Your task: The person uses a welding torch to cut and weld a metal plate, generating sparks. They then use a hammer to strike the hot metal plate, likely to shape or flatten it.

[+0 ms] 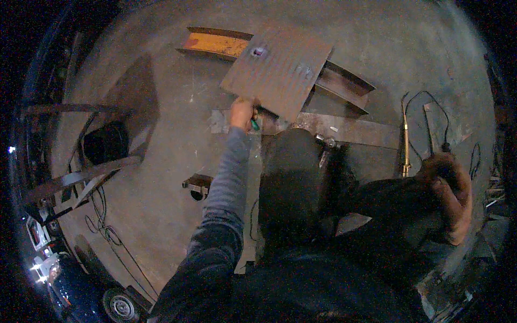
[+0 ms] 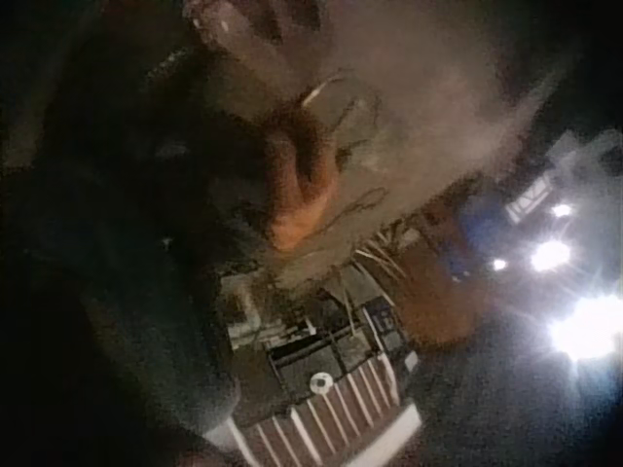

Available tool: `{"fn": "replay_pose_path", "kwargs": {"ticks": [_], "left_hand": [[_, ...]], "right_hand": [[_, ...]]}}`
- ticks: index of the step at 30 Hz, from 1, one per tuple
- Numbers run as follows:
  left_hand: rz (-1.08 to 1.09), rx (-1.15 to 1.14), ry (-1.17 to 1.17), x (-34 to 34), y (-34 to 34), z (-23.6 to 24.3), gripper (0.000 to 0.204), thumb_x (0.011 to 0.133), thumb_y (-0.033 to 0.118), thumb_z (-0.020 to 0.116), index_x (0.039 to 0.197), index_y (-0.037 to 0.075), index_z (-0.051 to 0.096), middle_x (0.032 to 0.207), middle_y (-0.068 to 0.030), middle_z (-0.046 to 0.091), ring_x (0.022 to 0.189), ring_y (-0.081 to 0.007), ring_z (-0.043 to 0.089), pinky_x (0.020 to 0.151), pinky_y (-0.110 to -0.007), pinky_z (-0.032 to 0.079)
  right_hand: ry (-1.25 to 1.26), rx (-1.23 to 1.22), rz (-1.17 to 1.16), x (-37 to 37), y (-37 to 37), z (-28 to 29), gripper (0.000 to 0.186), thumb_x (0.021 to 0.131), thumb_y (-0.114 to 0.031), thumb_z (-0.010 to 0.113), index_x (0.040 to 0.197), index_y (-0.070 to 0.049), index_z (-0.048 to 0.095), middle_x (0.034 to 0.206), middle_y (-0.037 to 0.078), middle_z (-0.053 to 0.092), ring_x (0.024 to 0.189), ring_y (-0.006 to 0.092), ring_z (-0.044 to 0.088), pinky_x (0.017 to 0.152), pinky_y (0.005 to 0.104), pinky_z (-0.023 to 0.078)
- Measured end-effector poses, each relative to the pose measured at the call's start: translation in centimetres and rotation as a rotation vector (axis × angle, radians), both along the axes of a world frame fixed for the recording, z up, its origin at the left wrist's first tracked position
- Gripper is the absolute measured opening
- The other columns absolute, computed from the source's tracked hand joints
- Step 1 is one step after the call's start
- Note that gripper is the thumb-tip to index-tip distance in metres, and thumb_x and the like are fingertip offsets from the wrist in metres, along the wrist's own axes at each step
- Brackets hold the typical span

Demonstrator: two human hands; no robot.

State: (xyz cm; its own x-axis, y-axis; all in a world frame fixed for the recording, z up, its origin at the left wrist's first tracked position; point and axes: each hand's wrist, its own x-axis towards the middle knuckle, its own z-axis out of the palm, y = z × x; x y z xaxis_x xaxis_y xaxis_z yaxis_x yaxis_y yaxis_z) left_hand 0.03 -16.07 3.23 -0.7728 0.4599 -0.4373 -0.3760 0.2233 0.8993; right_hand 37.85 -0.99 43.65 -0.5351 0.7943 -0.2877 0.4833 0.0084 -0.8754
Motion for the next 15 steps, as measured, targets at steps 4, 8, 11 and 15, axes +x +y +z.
{"fn": "replay_pose_path", "kwargs": {"ticks": [4,8,11,15], "left_hand": [[-0.019,-0.041,-0.260,-3.7,0.9,-3.0,0.010,0.089,0.010,0.063,0.093,0.000,0.062,0.074,-0.0099,0.064,0.053,-0.0160,0.052,0.043,-0.033,0.041],[-0.036,-0.042,-0.279,-1.2,2.8,-3.7,0.008,0.089,0.009,0.060,0.094,0.002,0.061,0.075,-0.0091,0.064,0.054,-0.0153,0.053,0.042,-0.032,0.041],[0.079,-0.087,-0.277,0.4,2.0,-4.4,0.009,0.091,0.010,0.059,0.095,0.003,0.061,0.074,-0.0083,0.062,0.054,-0.0148,0.053,0.042,-0.031,0.040],[0.035,-0.113,-0.349,0.3,2.2,-4.2,0.019,0.096,0.019,0.064,0.098,0.000,0.061,0.079,-0.0094,0.066,0.055,-0.0134,0.053,0.042,-0.028,0.039]], "right_hand": [[-0.012,-0.107,0.095,-1.1,0.4,0.8,0.039,0.084,-0.021,0.067,0.114,0.003,0.063,0.099,0.010,0.064,0.090,0.0196,0.061,0.082,0.0307,0.047],[-0.012,-0.143,-0.030,-0.8,0.8,0.0,0.040,0.083,-0.023,0.068,0.113,0.003,0.063,0.098,0.010,0.064,0.090,0.0191,0.061,0.081,0.0304,0.046],[-0.027,-0.106,-0.008,-0.4,1.9,-1.0,0.039,0.082,-0.023,0.069,0.111,0.003,0.063,0.098,0.009,0.064,0.091,0.0189,0.061,0.081,0.0304,0.046],[-0.011,-0.058,0.004,-0.1,2.4,-1.3,0.036,0.085,-0.019,0.067,0.113,0.004,0.063,0.098,0.010,0.065,0.091,0.0191,0.061,0.082,0.0313,0.047]]}}
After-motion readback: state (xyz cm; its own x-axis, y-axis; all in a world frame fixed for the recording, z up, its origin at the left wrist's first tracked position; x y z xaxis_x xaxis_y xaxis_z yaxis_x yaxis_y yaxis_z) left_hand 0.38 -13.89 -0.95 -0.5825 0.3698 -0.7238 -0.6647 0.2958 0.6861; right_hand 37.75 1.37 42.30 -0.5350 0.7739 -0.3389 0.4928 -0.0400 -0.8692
